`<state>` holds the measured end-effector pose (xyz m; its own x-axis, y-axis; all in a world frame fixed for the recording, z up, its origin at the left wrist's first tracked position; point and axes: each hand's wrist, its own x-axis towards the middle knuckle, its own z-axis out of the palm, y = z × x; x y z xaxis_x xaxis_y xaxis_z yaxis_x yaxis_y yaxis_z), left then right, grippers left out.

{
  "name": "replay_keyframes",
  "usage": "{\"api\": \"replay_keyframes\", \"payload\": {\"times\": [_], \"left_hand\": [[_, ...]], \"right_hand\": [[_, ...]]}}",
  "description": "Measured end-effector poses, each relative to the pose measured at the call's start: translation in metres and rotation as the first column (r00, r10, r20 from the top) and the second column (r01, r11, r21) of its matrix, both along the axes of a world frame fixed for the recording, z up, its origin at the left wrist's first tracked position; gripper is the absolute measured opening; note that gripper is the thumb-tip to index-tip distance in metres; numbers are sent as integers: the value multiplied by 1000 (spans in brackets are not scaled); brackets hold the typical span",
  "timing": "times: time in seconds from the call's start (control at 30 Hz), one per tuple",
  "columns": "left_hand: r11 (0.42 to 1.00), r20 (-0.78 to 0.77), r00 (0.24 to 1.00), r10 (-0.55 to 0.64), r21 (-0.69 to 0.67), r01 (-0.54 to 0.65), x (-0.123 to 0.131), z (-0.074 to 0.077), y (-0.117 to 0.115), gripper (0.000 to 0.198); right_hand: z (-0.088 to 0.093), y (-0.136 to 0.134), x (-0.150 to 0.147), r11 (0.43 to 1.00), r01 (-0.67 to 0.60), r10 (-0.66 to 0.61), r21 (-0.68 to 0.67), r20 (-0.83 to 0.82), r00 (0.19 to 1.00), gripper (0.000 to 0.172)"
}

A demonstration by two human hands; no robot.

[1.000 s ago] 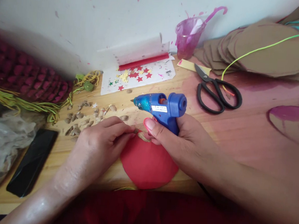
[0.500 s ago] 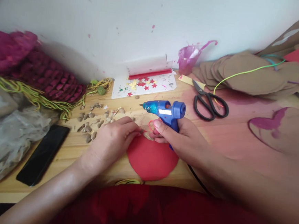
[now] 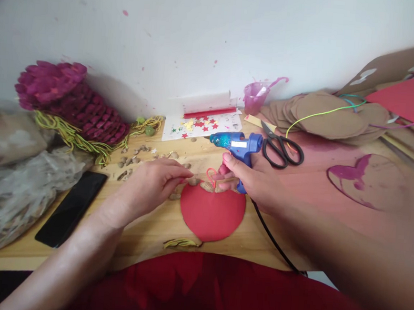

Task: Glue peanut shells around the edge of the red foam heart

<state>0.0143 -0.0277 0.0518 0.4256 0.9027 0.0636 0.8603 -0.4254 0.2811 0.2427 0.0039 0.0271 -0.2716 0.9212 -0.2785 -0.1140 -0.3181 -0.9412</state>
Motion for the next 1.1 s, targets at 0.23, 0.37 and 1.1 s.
{"api": "replay_keyframes", "payload": {"times": [0.23, 0.37, 1.1], "left_hand": [[997, -30, 997, -75, -23, 74, 8, -7, -11, 25], [998, -43, 997, -62, -29, 61, 13, -10, -15, 23], [993, -310, 945, -100, -94, 74, 33, 5, -26, 12]], "right_hand": [[-2, 1, 0, 1000, -12, 12, 20, 12, 1000, 28], [-2, 3, 1, 1000, -3, 3, 22, 23, 1000, 28], [-13, 1, -1, 997, -50, 60, -53, 197, 979, 37]]}}
